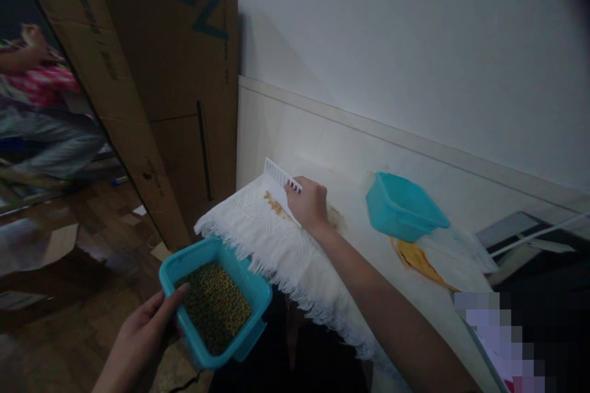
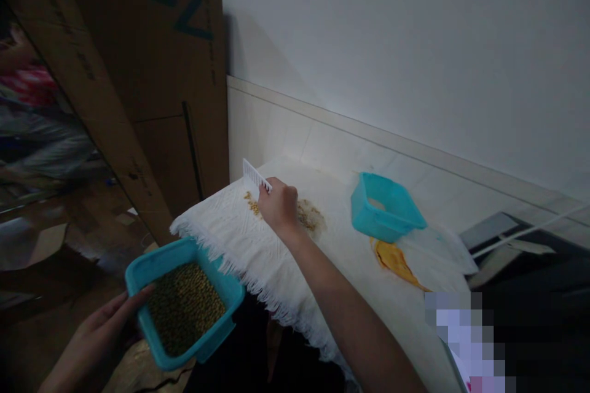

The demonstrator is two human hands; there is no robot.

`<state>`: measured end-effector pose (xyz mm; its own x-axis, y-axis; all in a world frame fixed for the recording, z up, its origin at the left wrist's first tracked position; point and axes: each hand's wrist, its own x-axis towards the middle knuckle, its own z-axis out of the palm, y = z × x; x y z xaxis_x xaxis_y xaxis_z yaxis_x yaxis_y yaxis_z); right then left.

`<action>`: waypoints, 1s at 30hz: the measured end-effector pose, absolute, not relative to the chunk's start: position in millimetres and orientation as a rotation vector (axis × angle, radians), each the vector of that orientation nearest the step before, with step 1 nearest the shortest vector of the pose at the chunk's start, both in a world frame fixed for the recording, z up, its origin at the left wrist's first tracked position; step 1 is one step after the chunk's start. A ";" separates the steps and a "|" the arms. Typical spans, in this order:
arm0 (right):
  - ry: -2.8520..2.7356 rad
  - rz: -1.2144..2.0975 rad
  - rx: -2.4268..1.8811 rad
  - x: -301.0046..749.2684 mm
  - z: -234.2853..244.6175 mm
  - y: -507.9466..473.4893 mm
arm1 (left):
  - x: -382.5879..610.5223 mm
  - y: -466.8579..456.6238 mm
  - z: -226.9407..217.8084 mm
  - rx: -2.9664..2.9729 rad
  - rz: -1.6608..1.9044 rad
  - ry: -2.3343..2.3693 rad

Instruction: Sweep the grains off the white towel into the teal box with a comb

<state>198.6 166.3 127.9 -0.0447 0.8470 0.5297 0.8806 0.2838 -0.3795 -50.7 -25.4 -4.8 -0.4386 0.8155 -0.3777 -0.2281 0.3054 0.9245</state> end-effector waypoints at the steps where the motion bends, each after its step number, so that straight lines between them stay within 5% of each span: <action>1: -1.879 -0.052 -1.551 199.4 127.7 164.5 | -52.8 -25.3 -4.9 0.526 1.306 1.549; 30: -2.079 0.027 -1.356 198.2 127.1 151.4 | -57.6 -27.1 -3.2 0.500 1.313 1.490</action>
